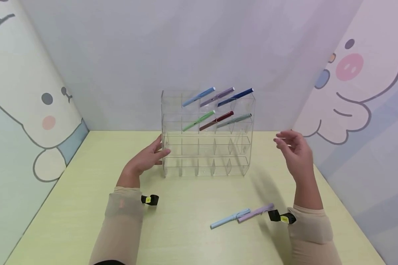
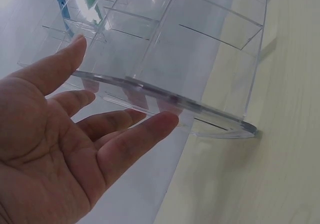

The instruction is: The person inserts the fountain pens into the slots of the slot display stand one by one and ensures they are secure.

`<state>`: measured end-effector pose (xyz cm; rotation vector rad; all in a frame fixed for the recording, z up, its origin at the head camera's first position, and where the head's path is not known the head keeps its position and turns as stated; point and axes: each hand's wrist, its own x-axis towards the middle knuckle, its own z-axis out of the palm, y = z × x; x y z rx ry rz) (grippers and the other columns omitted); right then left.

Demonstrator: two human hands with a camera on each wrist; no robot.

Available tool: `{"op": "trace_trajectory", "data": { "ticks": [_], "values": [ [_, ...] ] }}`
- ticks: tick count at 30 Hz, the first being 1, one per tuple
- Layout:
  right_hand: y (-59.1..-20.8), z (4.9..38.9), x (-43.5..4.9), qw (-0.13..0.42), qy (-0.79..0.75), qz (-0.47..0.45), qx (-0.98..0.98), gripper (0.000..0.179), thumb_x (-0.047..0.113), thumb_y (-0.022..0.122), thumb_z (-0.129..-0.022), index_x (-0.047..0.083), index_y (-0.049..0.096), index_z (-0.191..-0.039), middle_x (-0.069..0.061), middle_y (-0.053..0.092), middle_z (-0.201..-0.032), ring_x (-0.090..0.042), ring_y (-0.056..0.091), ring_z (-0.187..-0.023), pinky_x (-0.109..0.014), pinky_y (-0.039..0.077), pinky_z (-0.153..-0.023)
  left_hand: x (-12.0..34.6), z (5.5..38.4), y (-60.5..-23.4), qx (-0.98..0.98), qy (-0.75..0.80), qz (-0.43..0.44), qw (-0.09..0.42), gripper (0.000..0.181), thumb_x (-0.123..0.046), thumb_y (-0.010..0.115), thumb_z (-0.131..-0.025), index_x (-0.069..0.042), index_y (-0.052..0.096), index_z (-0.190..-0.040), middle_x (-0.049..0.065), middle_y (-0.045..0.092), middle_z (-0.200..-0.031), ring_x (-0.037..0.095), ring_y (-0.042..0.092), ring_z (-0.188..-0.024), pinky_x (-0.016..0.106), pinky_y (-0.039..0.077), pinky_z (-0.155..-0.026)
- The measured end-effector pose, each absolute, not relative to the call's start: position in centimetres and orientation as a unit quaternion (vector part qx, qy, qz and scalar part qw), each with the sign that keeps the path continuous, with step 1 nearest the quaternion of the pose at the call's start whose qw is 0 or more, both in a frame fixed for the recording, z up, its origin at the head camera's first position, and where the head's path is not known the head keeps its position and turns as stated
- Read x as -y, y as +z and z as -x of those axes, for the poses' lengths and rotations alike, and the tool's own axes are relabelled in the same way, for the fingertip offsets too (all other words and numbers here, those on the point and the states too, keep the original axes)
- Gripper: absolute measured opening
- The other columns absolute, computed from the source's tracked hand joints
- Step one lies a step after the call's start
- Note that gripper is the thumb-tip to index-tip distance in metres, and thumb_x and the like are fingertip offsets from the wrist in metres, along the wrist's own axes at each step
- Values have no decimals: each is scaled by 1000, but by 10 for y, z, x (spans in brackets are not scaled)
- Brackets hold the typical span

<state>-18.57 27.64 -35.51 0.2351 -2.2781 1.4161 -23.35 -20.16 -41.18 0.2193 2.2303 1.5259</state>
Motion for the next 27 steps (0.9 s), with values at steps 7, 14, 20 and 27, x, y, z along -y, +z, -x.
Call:
{"op": "trace_trajectory", "data": {
  "ticks": [7, 14, 20, 27],
  "values": [
    [-363, 182, -270, -54, 295, -195, 934, 31, 40, 59, -98, 18, 61, -120, 1, 67, -112, -14, 64, -101, -35, 53, -85, 203, 233, -412, -806, 545, -76, 218, 85, -58, 55, -94, -54, -9, -150, 5, 7, -166, 46, 52, -127, 70, 12, -113],
    [-381, 177, -234, -241, 217, -210, 922, 26, 27, 71, -90, 14, 64, -111, -2, 66, -108, -17, 62, -100, -39, 51, -84, 202, 235, -412, -802, 552, -83, 212, 85, -58, 56, -93, -55, -8, -150, 7, 8, -166, 48, 52, -126, 70, 12, -113],
    [-400, 163, -209, -301, 166, -191, 919, 24, 20, 79, -81, 20, 63, -99, 7, 61, -92, -14, 57, -87, -38, 47, -78, 199, 234, -414, -795, 559, -86, 218, 85, -59, 57, -93, -54, -6, -150, 6, 8, -166, 48, 52, -126, 68, 12, -115],
    [-410, 152, -202, -304, 115, -189, 926, 26, 19, 82, -78, 22, 58, -87, 5, 54, -80, -14, 49, -76, -33, 39, -69, 201, 234, -414, -801, 554, -81, 212, 85, -61, 57, -92, -57, -6, -149, 3, 10, -165, 46, 54, -125, 69, 13, -114]
  ]
}}
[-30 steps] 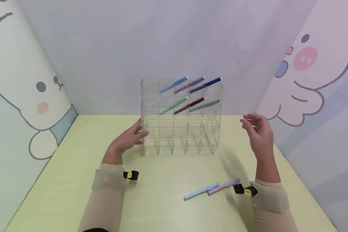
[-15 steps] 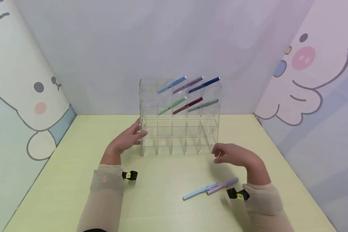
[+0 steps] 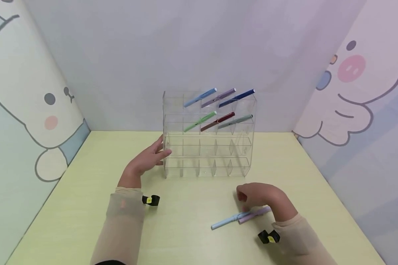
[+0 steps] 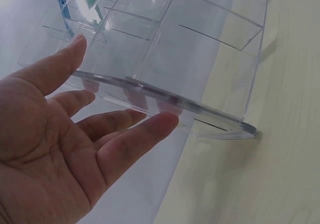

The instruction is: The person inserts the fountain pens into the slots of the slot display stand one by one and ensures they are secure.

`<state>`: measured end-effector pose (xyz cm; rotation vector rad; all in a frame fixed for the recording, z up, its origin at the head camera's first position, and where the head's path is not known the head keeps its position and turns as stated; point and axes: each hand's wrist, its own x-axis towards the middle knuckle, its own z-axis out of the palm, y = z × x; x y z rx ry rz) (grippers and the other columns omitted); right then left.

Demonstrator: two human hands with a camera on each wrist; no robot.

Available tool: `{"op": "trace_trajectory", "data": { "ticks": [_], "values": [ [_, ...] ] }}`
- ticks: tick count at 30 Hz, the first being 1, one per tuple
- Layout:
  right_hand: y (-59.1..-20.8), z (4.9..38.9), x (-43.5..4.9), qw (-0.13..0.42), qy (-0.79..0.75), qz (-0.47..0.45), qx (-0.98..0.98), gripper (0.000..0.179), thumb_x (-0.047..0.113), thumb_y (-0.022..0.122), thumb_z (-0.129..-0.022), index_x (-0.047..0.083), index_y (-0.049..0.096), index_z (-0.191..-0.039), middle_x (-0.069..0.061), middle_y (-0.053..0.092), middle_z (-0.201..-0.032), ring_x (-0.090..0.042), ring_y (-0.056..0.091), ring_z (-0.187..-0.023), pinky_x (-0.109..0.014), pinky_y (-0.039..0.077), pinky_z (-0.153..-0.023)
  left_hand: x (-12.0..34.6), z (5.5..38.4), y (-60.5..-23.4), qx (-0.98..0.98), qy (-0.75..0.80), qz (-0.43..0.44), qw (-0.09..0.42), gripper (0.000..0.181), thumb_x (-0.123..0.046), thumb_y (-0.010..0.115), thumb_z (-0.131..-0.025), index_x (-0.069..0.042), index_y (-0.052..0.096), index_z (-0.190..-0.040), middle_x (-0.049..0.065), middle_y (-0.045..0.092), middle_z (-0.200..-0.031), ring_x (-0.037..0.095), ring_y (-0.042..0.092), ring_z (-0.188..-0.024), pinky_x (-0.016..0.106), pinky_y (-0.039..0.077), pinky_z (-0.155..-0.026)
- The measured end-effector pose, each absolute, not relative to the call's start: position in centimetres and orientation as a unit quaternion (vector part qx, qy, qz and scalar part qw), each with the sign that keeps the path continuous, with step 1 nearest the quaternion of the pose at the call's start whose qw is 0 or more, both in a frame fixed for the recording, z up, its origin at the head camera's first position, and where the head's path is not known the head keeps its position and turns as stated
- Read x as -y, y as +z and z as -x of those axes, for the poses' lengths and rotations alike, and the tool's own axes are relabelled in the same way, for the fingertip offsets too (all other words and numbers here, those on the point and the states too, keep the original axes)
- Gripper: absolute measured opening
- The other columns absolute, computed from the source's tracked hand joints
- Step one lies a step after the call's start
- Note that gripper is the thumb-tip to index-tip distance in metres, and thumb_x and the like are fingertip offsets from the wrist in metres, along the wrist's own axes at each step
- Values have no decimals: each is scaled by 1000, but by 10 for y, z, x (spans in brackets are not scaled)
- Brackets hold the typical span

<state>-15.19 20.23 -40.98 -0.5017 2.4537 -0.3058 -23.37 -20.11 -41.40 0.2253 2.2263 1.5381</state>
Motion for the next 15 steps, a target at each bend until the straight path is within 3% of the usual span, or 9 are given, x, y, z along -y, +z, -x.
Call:
{"op": "trace_trajectory", "data": {
  "ticks": [15],
  "values": [
    [-413, 139, -203, 255, -89, 219, -937, 16, 16, 74, -83, 25, 62, -87, 11, 52, -83, -11, 48, -76, -31, 43, -70, 202, 233, -412, -804, 550, -88, 209, 85, -58, 55, -94, -54, -8, -150, 7, 6, -166, 48, 52, -126, 69, 13, -114]
  ]
}}
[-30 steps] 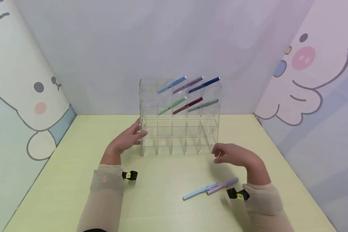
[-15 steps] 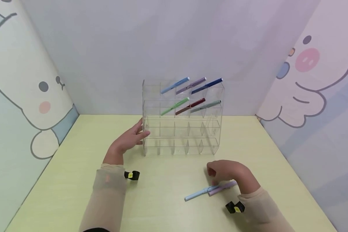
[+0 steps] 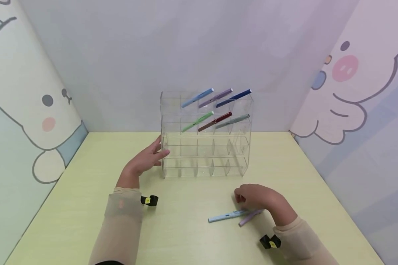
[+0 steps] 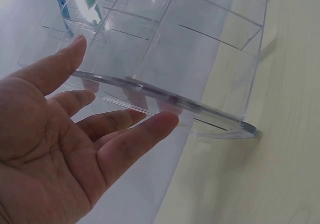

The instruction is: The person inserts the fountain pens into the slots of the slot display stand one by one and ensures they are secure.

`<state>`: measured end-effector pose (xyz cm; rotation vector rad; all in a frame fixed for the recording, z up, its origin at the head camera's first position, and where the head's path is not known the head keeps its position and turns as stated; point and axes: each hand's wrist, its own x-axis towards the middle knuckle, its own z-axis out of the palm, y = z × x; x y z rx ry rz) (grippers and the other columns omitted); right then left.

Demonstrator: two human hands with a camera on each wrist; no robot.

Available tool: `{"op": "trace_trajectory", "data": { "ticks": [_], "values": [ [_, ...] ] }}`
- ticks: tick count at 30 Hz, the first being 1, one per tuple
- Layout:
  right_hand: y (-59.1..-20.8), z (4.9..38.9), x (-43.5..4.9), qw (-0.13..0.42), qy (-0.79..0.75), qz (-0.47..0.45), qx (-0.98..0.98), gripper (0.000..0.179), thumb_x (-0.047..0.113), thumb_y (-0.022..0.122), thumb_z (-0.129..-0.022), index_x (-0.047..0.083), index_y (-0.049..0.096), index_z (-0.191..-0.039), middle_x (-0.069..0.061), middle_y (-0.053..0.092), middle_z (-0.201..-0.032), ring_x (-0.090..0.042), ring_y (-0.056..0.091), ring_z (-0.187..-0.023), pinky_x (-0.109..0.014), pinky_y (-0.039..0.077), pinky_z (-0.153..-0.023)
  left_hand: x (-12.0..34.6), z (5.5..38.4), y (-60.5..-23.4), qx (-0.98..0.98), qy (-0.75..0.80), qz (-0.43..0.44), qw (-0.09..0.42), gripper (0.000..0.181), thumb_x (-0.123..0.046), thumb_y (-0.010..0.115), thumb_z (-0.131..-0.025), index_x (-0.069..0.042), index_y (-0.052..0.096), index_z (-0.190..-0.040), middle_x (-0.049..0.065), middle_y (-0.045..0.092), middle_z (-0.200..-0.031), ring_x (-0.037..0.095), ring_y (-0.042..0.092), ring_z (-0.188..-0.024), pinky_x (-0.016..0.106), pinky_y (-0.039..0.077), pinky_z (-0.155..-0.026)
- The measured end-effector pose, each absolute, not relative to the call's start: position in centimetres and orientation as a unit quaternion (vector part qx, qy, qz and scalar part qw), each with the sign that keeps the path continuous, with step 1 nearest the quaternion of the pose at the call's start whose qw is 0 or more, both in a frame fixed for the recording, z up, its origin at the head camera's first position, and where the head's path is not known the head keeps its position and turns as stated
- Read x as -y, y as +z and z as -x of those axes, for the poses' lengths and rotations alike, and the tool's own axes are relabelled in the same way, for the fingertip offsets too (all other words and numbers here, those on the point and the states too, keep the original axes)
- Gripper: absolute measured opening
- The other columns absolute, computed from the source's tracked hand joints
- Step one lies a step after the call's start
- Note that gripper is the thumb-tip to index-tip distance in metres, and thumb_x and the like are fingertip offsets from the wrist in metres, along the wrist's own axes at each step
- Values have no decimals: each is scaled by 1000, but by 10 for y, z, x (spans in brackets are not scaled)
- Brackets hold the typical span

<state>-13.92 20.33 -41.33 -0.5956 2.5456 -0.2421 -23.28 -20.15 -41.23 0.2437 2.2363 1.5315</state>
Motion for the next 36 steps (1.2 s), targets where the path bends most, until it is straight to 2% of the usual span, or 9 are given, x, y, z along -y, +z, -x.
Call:
{"op": "trace_trajectory", "data": {
  "ticks": [5, 9, 16, 20, 25, 29, 33, 36],
  "values": [
    [-411, 135, -203, 272, -100, 200, -936, 23, 24, 80, -79, 24, 61, -92, 9, 52, -85, -13, 48, -78, -34, 43, -71, 201, 234, -413, -803, 551, -86, 211, 86, -60, 56, -93, -54, -7, -150, 7, 6, -166, 47, 52, -126, 68, 13, -115],
    [-412, 132, -203, 272, -84, 209, -936, 26, 28, 83, -76, 25, 59, -87, 9, 50, -82, -12, 47, -75, -31, 41, -67, 200, 232, -410, -798, 556, -87, 216, 85, -57, 56, -94, -53, -8, -150, 7, 6, -166, 48, 52, -126, 68, 12, -115],
    [-418, 129, -203, 229, -40, 259, -938, 28, 6, 72, -74, 26, 53, -69, 10, 46, -74, -10, 41, -67, -26, 36, -59, 194, 219, -385, -789, 562, -83, 234, 83, -42, 53, -101, -43, -11, -154, 10, 4, -166, 51, 48, -128, 66, 10, -116],
    [-416, 131, -203, 236, -56, 246, -938, 26, 8, 69, -76, 26, 52, -69, 11, 47, -71, -8, 42, -65, -25, 35, -58, 194, 219, -385, -789, 561, -83, 235, 83, -42, 52, -101, -41, -11, -155, 11, 3, -166, 51, 47, -129, 66, 10, -116],
    [-408, 138, -208, 249, -102, 240, -933, 20, 18, 69, -84, 28, 54, -75, 12, 47, -69, -5, 43, -65, -25, 37, -59, 194, 218, -385, -788, 562, -86, 234, 84, -41, 53, -101, -40, -11, -155, 11, 3, -166, 52, 47, -128, 66, 11, -116],
    [-401, 145, -215, 243, -168, 261, -919, 10, 20, 66, -91, 26, 58, -88, 11, 51, -75, -6, 46, -69, -26, 39, -62, 193, 218, -386, -786, 566, -87, 234, 83, -41, 52, -102, -40, -11, -155, 12, 4, -166, 52, 48, -128, 65, 11, -116],
    [-398, 154, -218, 218, -236, 267, -908, 2, 24, 63, -97, 24, 61, -98, 7, 60, -82, -8, 52, -72, -26, 46, -64, 194, 219, -387, -784, 569, -90, 231, 84, -40, 52, -102, -38, -12, -156, 12, 4, -165, 52, 47, -128, 66, 11, -116],
    [-398, 159, -219, 182, -283, 264, -904, 4, 26, 64, -97, 25, 62, -99, 5, 65, -85, -8, 57, -73, -26, 49, -64, 194, 220, -388, -784, 569, -91, 231, 84, -40, 52, -102, -37, -12, -156, 10, 4, -166, 52, 47, -128, 67, 11, -116]
  ]
}}
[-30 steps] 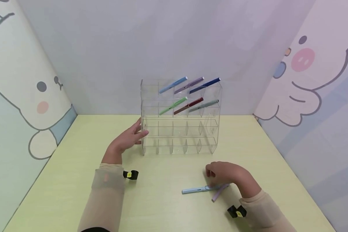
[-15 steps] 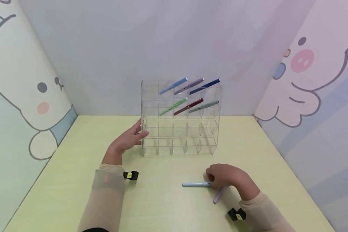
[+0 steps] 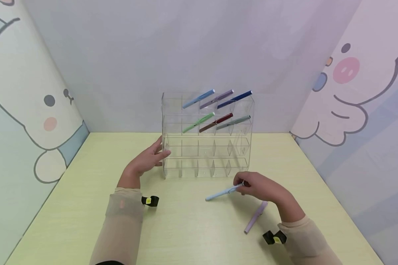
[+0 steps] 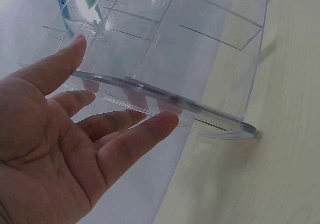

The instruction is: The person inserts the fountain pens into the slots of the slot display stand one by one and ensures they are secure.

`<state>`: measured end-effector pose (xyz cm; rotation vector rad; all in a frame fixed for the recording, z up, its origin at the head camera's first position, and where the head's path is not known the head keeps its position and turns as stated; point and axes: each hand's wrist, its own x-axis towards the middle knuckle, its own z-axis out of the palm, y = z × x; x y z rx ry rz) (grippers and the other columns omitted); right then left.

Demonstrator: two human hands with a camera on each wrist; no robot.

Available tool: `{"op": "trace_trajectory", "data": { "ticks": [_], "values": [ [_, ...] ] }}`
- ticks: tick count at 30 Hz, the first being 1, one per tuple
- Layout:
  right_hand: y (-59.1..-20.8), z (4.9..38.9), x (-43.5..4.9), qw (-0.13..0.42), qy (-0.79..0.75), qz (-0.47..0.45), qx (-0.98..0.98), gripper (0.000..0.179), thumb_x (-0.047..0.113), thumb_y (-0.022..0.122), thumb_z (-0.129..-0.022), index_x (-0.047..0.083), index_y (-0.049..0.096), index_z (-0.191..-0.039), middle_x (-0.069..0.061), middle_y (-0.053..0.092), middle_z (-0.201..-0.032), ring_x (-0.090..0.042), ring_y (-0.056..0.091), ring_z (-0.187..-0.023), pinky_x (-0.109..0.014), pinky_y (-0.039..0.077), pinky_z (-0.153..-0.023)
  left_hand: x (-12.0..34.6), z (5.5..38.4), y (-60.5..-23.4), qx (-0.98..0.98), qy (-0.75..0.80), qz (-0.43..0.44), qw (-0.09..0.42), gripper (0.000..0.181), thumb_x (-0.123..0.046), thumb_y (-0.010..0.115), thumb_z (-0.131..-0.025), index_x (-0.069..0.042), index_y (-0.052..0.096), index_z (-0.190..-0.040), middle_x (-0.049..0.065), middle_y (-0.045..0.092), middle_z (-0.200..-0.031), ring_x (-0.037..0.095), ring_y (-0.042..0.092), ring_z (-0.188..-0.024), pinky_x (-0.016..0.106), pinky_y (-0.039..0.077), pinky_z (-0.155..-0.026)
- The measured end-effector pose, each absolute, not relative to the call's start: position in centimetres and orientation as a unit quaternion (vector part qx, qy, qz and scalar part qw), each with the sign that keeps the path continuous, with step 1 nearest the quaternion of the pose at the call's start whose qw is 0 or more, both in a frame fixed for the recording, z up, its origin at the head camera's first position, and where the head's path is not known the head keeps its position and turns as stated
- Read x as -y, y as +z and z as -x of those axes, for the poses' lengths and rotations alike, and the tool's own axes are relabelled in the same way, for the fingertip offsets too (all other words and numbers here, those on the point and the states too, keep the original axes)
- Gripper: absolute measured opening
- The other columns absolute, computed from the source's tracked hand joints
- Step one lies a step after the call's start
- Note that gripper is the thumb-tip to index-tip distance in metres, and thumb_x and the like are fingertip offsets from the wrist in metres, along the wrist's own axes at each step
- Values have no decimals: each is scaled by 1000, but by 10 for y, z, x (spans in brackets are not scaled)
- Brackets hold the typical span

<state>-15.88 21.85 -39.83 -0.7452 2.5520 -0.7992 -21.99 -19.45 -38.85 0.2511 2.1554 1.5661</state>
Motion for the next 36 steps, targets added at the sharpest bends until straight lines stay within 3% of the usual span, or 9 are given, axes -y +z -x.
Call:
{"op": "trace_trajectory", "data": {
  "ticks": [8, 13, 17, 25, 36],
  "values": [
    [-396, 166, -214, 50, -381, 261, -886, 15, 29, 66, -95, 22, 66, -109, 8, 68, -97, -10, 66, -86, -27, 55, -74, 194, 218, -388, -783, 570, -91, 231, 83, -40, 52, -102, -39, -11, -155, 12, 4, -165, 53, 48, -127, 67, 11, -115],
    [-392, 173, -211, 3, -419, 235, -877, 18, 26, 65, -96, 21, 66, -113, 0, 71, -96, -16, 70, -83, -28, 56, -68, 194, 217, -387, -782, 572, -94, 229, 82, -40, 52, -102, -40, -10, -156, 12, 6, -165, 53, 48, -127, 68, 11, -115],
    [-387, 180, -210, -31, -461, 226, -857, 22, 22, 64, -96, 13, 65, -117, -7, 71, -101, -20, 73, -87, -33, 60, -75, 194, 216, -387, -784, 570, -92, 228, 82, -40, 52, -102, -42, -10, -155, 11, 7, -165, 53, 48, -127, 68, 11, -115],
    [-371, 198, -203, -81, -550, 212, -804, 29, 14, 62, -98, 2, 58, -123, -17, 65, -105, -10, 72, -87, -30, 59, -80, 193, 216, -387, -787, 567, -88, 227, 82, -41, 52, -102, -42, -10, -155, 10, 7, -165, 52, 48, -127, 68, 10, -115],
    [-345, 221, -183, -158, -625, 198, -738, 32, 13, 64, -96, -4, 53, -121, -8, 64, -102, -12, 69, -93, -31, 59, -81, 194, 216, -387, -786, 568, -92, 225, 82, -40, 52, -102, -41, -9, -156, 10, 8, -165, 52, 49, -126, 66, 11, -116]
  ]
}}
